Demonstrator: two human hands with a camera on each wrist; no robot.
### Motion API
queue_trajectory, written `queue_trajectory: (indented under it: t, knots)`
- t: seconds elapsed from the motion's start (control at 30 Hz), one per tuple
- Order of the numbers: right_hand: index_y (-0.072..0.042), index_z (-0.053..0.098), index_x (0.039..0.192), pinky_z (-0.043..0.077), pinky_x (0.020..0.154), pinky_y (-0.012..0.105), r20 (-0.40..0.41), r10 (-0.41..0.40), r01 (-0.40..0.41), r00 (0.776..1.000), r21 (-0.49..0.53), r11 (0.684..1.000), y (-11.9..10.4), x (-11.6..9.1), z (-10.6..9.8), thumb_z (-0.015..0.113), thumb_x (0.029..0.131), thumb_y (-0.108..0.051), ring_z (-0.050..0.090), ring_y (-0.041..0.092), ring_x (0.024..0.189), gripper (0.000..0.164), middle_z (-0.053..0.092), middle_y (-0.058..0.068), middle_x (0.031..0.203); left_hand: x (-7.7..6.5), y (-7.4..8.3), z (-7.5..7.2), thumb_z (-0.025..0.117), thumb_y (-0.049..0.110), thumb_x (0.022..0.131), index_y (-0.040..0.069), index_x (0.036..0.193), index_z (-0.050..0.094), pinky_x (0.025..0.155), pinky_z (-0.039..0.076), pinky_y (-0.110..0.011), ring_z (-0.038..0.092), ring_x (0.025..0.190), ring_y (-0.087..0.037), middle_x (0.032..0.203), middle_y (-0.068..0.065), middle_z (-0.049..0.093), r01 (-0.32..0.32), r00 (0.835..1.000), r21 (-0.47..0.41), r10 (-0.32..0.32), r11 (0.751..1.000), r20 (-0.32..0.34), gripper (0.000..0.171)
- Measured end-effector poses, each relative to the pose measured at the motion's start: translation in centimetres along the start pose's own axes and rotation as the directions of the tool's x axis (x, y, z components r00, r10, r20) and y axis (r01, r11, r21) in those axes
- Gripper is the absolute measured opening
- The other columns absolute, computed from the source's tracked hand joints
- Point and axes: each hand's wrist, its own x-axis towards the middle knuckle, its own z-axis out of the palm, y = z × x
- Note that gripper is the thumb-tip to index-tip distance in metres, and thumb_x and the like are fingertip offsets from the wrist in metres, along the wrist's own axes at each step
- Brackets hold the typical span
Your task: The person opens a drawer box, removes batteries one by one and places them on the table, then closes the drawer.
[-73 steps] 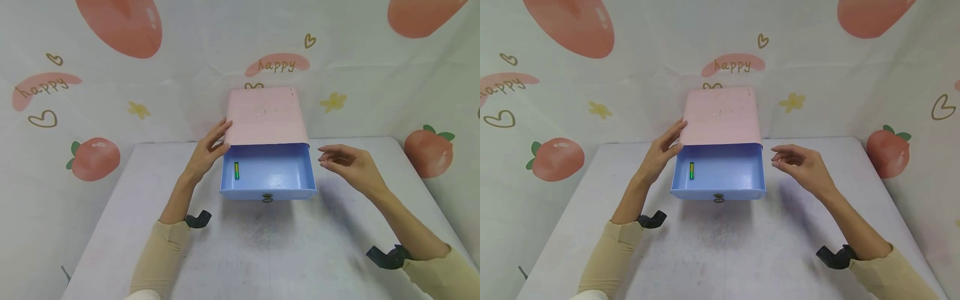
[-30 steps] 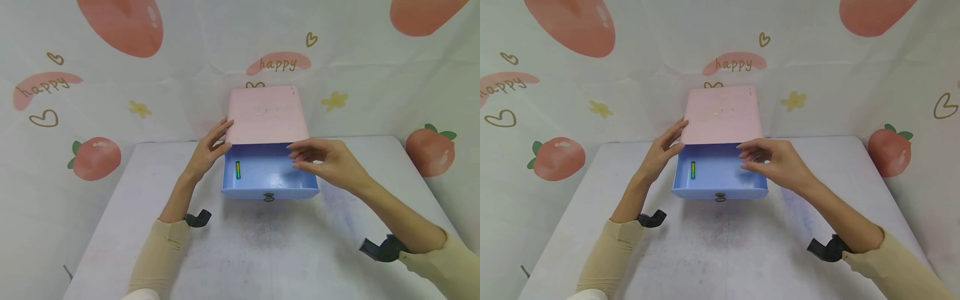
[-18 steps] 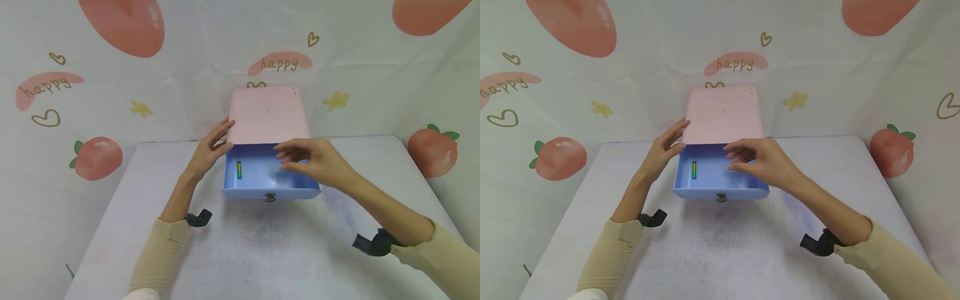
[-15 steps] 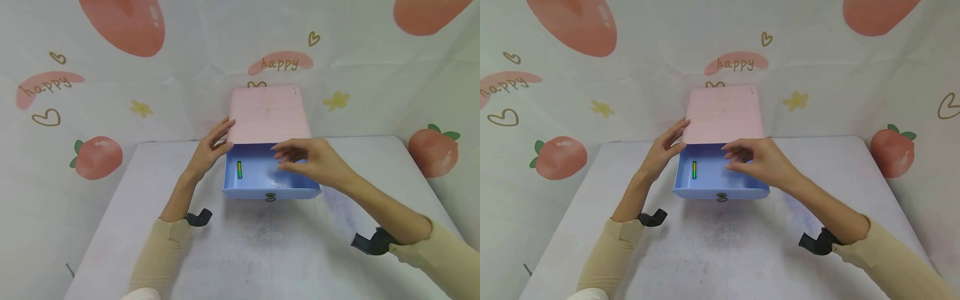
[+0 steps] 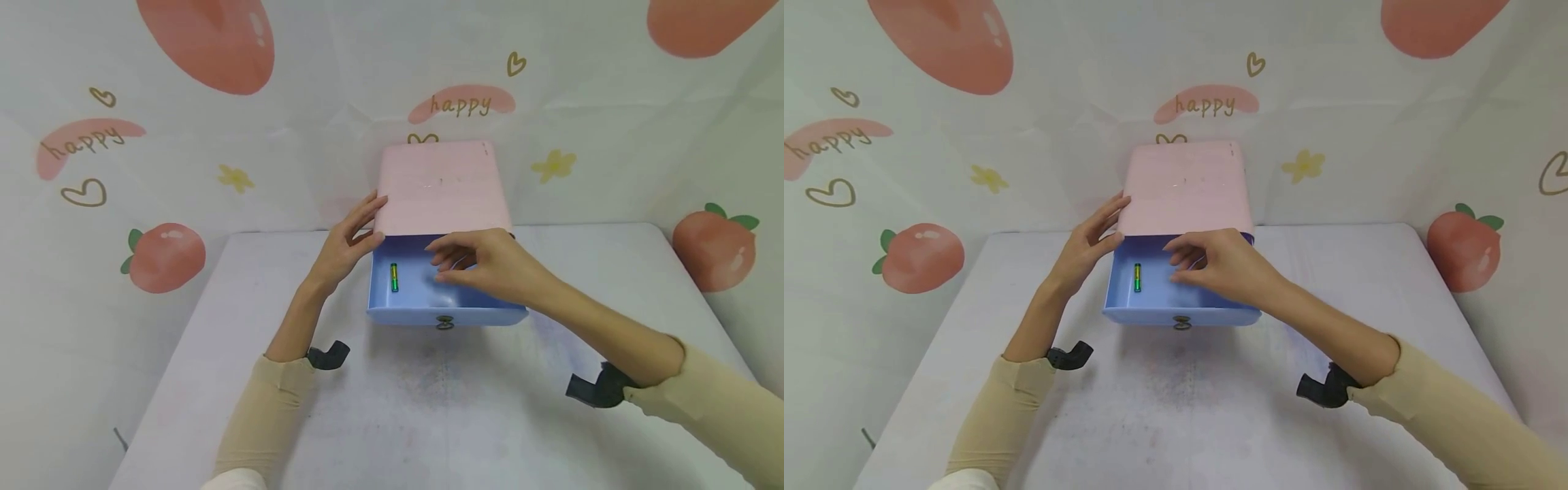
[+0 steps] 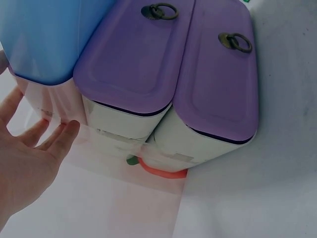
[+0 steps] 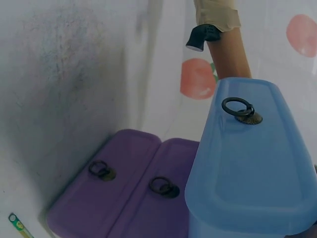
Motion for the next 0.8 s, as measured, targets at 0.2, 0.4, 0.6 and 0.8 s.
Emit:
queue_trajectory:
  t: [0.2, 0.4, 0.6, 0.8]
  knots:
    - [0.000, 0.069, 0.119, 0.057, 0.082, 0.027, 0.046, 0.046, -0.046, 0.998, -0.008, 0.999, -0.5, 1.1, 0.4, 0.082, 0.082, -0.009, 0.071, 0.011, 0.088, 0.040, 0.075, 0.006, 0.099, 0.0, 0.0, 0.0, 0.060, 0.013, 0.099, 0.018, 0.152, 0.043, 0.114, 0.034, -0.047, 0.034, 0.144, -0.023, 0.163, 0.005, 0.024, 0.005, 1.000, -0.006, -0.005, 1.000, -0.005, 0.056]
    - [0.002, 0.068, 0.121, 0.058, 0.082, 0.028, 0.088, 0.074, -0.073, 0.993, -0.013, 0.997, -0.4, 1.8, 1.1, 0.081, 0.083, -0.012, 0.071, 0.012, 0.087, 0.042, 0.074, 0.004, 0.098, 0.1, 0.0, 0.1, 0.057, 0.004, 0.099, 0.011, 0.153, 0.040, 0.114, 0.033, -0.049, 0.032, 0.145, -0.028, 0.164, -0.002, 0.021, 0.015, 1.000, -0.020, -0.015, 1.000, 0.004, 0.058]
    - [0.002, 0.068, 0.121, 0.058, 0.081, 0.029, 0.106, 0.064, -0.062, 0.992, -0.024, 0.998, -0.1, 2.5, 1.6, 0.081, 0.083, -0.013, 0.070, 0.012, 0.085, 0.043, 0.074, 0.002, 0.096, 0.2, 0.9, 0.2, 0.055, 0.003, 0.099, 0.006, 0.152, 0.039, 0.115, 0.033, -0.047, 0.031, 0.146, -0.029, 0.164, -0.007, 0.020, 0.034, 0.999, -0.016, -0.033, 0.999, 0.007, 0.056]
    - [0.002, 0.065, 0.125, 0.057, 0.083, 0.031, 0.161, 0.105, -0.096, 0.981, -0.059, 0.994, -0.2, 3.2, 2.1, 0.082, 0.084, -0.020, 0.070, 0.012, 0.085, 0.049, 0.073, 0.001, 0.096, -0.5, 3.2, 0.5, 0.056, 0.008, 0.100, 0.004, 0.151, 0.039, 0.115, 0.033, -0.048, 0.031, 0.146, -0.031, 0.164, -0.009, 0.021, 0.038, 0.999, -0.014, -0.037, 0.999, 0.014, 0.055]
